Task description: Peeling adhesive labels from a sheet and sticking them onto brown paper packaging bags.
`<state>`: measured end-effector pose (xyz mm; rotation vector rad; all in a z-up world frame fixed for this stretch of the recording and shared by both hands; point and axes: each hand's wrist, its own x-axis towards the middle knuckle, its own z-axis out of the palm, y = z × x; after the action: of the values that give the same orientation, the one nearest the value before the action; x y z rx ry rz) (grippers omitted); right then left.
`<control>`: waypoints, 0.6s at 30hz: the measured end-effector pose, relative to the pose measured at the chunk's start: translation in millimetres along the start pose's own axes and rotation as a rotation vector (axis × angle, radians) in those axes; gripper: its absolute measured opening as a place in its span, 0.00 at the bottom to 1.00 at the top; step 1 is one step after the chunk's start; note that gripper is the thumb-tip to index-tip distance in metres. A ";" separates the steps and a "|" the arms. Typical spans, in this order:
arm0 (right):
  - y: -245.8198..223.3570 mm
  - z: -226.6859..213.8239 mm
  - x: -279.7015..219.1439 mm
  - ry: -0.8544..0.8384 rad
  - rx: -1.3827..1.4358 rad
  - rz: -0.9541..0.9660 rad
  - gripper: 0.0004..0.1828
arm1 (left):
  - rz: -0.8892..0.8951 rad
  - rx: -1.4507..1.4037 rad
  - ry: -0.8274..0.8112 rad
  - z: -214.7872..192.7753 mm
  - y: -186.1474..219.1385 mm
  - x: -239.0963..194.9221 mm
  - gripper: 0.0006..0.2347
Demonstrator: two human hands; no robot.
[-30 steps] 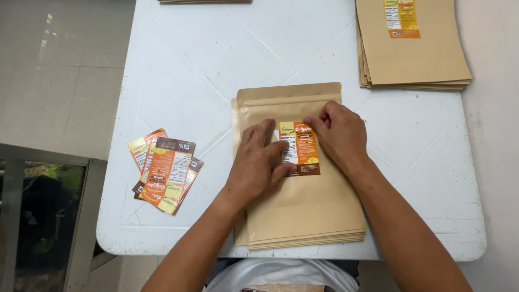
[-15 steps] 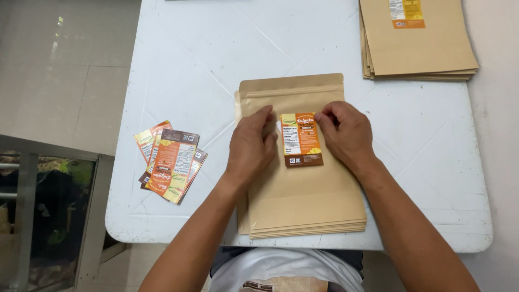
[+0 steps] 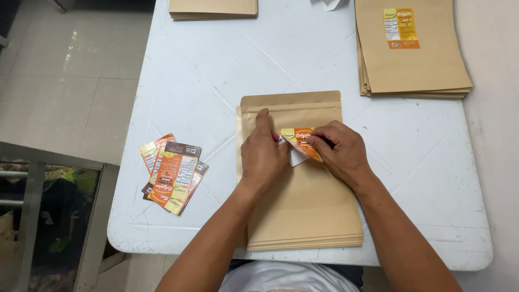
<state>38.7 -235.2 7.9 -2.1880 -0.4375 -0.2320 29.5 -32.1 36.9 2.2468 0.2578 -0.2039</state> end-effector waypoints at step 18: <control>11.2 6.5 -0.6 -0.180 -0.387 0.013 0.15 | -0.062 0.155 -0.353 -93.8 -30.5 -81.9 0.27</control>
<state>42.6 -236.4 -4.4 -2.6035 -0.5117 -0.1196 -51.8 50.0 92.5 2.3076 0.1250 -0.6650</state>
